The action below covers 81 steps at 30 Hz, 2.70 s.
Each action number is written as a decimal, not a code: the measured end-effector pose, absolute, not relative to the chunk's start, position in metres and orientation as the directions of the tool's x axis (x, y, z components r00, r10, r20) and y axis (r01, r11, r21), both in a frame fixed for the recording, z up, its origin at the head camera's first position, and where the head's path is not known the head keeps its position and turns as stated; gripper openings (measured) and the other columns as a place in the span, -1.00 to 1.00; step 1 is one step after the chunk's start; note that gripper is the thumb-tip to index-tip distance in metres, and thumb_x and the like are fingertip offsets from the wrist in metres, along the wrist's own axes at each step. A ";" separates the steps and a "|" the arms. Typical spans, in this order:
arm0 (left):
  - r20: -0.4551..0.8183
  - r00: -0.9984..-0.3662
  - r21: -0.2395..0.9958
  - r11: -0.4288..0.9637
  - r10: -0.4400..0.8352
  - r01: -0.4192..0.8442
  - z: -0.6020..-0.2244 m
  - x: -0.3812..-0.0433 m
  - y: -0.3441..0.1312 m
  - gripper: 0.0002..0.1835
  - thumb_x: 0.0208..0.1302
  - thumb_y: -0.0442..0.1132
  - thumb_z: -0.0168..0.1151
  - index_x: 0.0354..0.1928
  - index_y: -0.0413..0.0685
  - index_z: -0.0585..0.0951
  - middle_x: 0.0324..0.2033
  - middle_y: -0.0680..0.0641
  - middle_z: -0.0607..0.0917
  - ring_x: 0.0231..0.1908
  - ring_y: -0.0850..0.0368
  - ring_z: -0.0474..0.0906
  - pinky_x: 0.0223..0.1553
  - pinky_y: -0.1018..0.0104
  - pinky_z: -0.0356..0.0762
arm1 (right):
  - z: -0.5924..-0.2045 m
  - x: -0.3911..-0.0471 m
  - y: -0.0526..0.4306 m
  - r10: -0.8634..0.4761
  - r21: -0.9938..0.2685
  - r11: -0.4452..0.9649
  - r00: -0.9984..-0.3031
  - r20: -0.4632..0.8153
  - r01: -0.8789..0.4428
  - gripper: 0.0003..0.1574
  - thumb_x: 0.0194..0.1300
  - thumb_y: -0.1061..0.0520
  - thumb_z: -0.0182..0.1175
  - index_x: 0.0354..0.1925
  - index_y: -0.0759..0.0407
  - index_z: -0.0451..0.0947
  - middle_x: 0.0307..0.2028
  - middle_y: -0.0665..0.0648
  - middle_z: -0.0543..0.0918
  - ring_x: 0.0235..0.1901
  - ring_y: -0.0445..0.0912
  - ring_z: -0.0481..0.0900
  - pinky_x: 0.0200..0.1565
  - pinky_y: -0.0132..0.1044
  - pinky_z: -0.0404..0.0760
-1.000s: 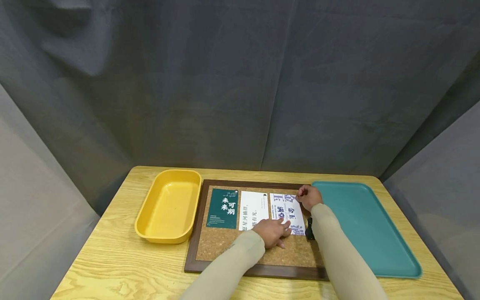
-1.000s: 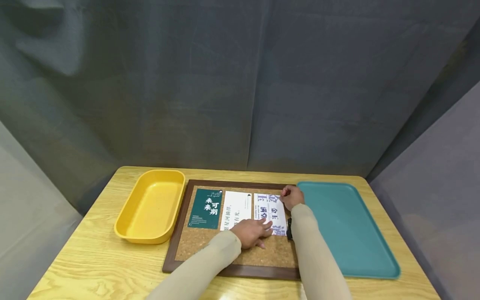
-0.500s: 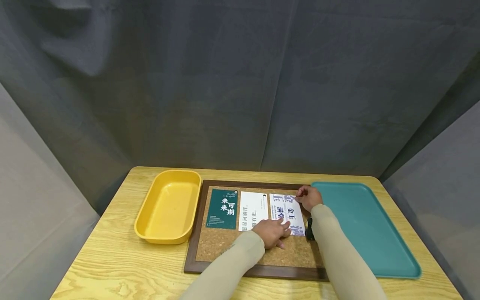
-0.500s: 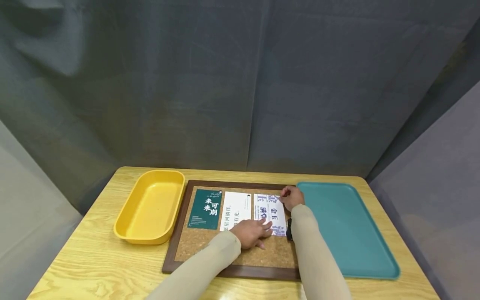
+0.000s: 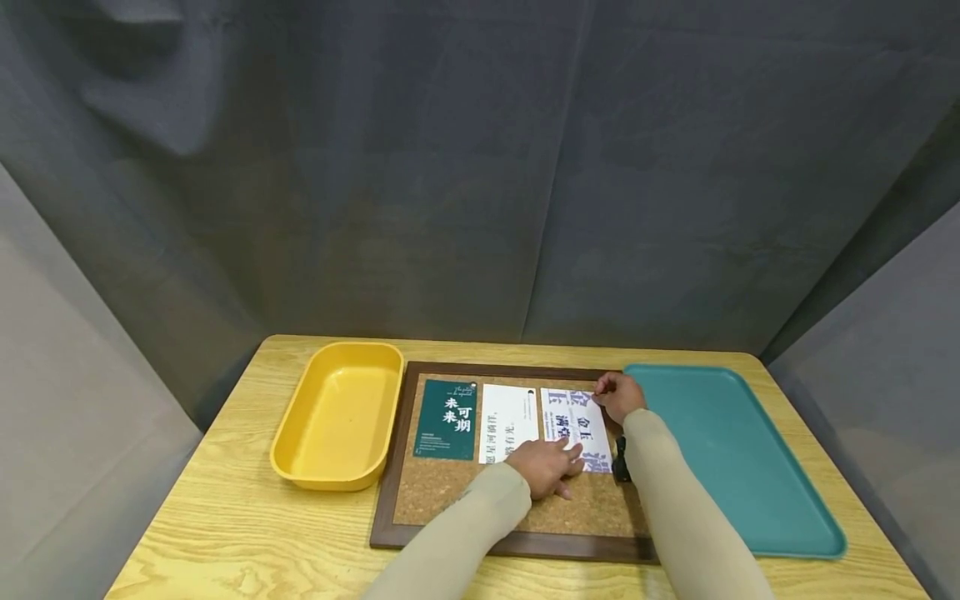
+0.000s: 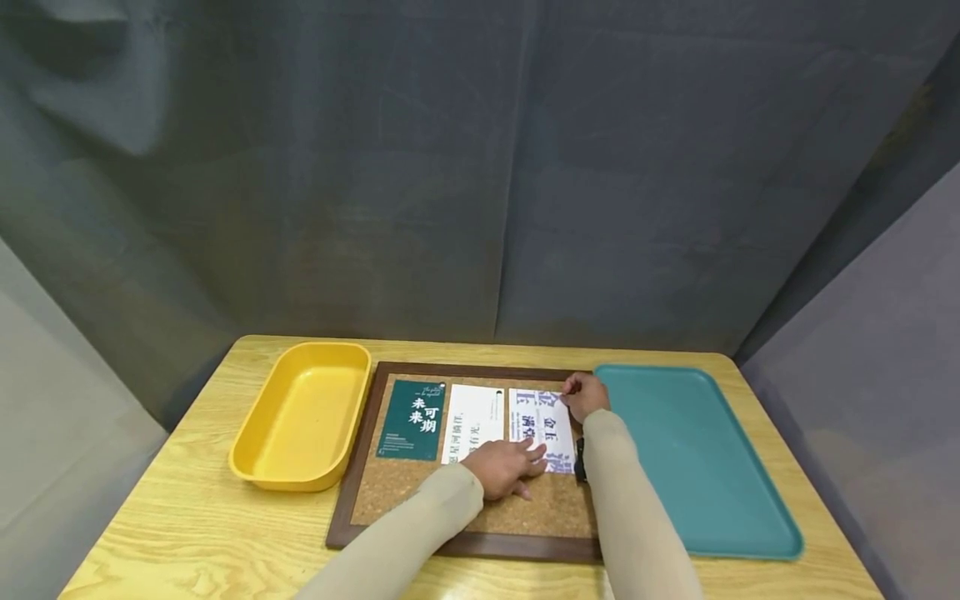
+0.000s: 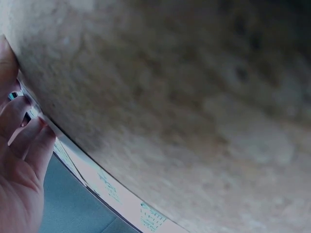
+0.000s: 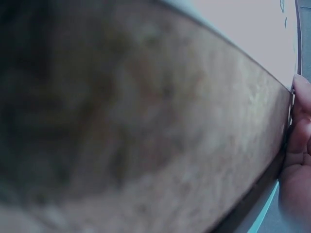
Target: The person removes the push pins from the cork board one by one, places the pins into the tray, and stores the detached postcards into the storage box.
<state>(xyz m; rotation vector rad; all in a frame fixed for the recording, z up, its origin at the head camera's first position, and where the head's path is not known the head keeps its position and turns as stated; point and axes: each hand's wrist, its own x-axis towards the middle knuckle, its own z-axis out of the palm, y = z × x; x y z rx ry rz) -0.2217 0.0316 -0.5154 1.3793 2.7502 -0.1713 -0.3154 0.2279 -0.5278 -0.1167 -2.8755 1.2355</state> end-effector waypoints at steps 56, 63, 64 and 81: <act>-0.133 -0.612 -0.054 0.611 0.779 0.790 -0.513 -0.219 0.034 -0.38 0.22 0.23 0.09 0.32 0.29 0.44 0.38 0.15 0.33 0.35 0.20 0.25 0.12 0.32 0.49 | -0.530 -0.302 0.249 0.114 -0.925 0.380 -0.993 0.035 0.011 -0.75 0.28 0.33 0.23 -0.43 0.25 0.34 -0.44 0.05 0.54 -0.37 -0.18 0.55 -0.30 -0.33 0.57; -0.133 -0.611 -0.042 0.612 0.780 0.790 -0.513 -0.220 0.034 -0.36 0.22 0.23 0.08 0.35 0.27 0.42 0.38 0.14 0.31 0.35 0.19 0.24 0.13 0.31 0.48 | -0.524 -0.288 0.265 0.133 -0.935 0.353 -0.991 0.026 0.022 -0.81 0.27 0.31 0.25 -0.36 0.28 0.39 -0.43 0.00 0.59 -0.38 -0.13 0.56 -0.35 -0.29 0.55; -0.132 -0.611 -0.041 0.612 0.780 0.790 -0.514 -0.220 0.033 -0.36 0.22 0.23 0.08 0.35 0.27 0.41 0.39 0.14 0.31 0.36 0.19 0.24 0.13 0.31 0.48 | -0.522 -0.285 0.268 0.133 -0.935 0.353 -0.991 0.030 0.019 -0.81 0.28 0.30 0.25 -0.34 0.30 0.39 -0.42 0.00 0.60 -0.37 -0.10 0.58 -0.33 -0.28 0.57; -0.110 -0.616 -0.040 0.616 0.780 0.787 -0.509 -0.216 0.027 -0.36 0.21 0.22 0.10 0.33 0.23 0.44 0.37 0.10 0.34 0.35 0.16 0.26 0.15 0.32 0.46 | -0.500 -0.241 0.310 0.208 -0.898 0.437 -0.968 0.142 -0.038 -0.68 0.24 0.17 0.32 -0.17 0.36 0.45 -0.37 0.00 0.64 -0.34 -0.22 0.61 -0.24 -0.25 0.66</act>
